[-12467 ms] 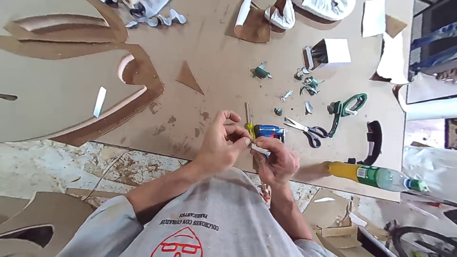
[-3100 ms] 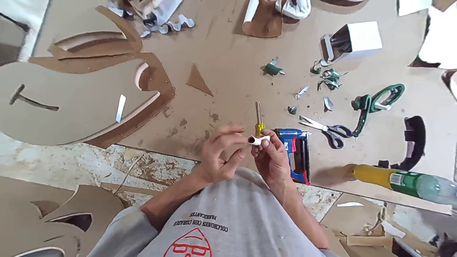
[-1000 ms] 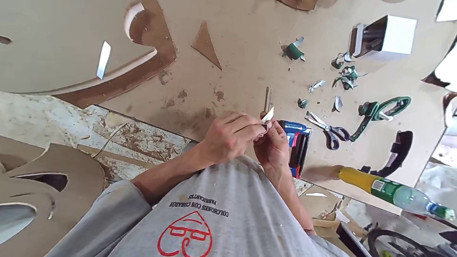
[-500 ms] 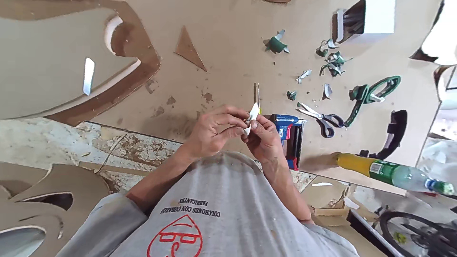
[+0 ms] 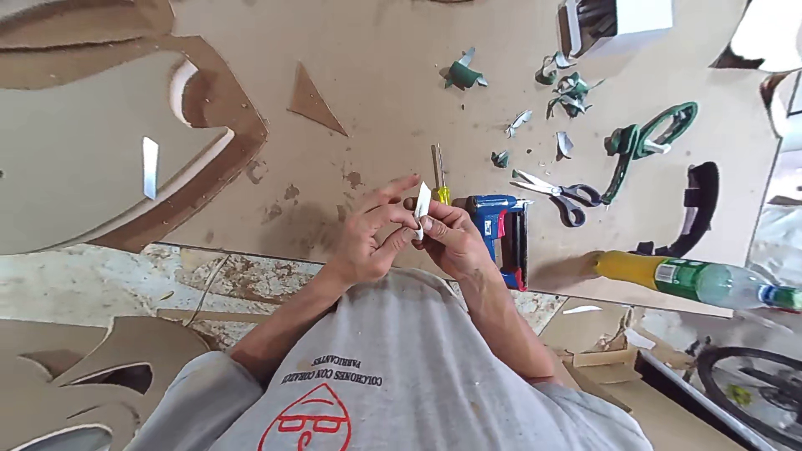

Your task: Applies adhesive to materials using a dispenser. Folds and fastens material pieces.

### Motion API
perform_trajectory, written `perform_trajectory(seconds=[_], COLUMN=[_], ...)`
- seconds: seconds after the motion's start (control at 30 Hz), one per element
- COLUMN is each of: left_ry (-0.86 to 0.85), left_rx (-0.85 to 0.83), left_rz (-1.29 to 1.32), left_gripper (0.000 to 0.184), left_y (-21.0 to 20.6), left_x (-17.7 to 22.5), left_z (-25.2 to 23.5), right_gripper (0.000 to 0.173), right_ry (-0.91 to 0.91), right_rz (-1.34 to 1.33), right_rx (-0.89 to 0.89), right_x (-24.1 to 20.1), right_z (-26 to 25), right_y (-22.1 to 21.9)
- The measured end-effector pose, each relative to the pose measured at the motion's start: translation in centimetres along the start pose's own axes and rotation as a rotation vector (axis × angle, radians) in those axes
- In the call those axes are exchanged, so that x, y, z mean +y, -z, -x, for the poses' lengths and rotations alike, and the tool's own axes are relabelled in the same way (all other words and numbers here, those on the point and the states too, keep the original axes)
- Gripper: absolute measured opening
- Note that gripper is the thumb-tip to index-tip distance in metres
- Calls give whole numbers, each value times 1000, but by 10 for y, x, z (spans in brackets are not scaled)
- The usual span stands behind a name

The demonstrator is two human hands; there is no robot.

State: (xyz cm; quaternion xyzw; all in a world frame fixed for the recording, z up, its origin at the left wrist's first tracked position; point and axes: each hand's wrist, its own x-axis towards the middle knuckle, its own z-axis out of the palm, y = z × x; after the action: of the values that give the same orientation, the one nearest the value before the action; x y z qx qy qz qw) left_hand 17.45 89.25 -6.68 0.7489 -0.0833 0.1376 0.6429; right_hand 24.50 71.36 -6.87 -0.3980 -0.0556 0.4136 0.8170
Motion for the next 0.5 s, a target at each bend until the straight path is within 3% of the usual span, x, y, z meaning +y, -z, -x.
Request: perform_trajectory(seconds=[0.1, 0.2, 0.27, 0.37, 0.5], left_ry=[-12, 74, 119, 142, 217], left_rx=[-86, -135, -141, -155, -197], left_rz=[48, 108, 136, 90, -111], left_gripper=[11, 13, 14, 14, 14], left_y=[4, 8, 10, 13, 18], left_x=[-1, -1, -3, -5, -6], left_z=[-4, -7, -9, -13, -15], right_gripper=[17, 38, 32, 8, 5], right_ry=[-27, -44, -45, -22, 0], right_rz=[-42, -76, -91, -88, 4], right_rx=[-3, 19, 65, 112, 193], right_x=[0, 2, 3, 6, 12], right_z=[1, -1, -2, -6, -13], right_y=[1, 3, 2, 1, 7])
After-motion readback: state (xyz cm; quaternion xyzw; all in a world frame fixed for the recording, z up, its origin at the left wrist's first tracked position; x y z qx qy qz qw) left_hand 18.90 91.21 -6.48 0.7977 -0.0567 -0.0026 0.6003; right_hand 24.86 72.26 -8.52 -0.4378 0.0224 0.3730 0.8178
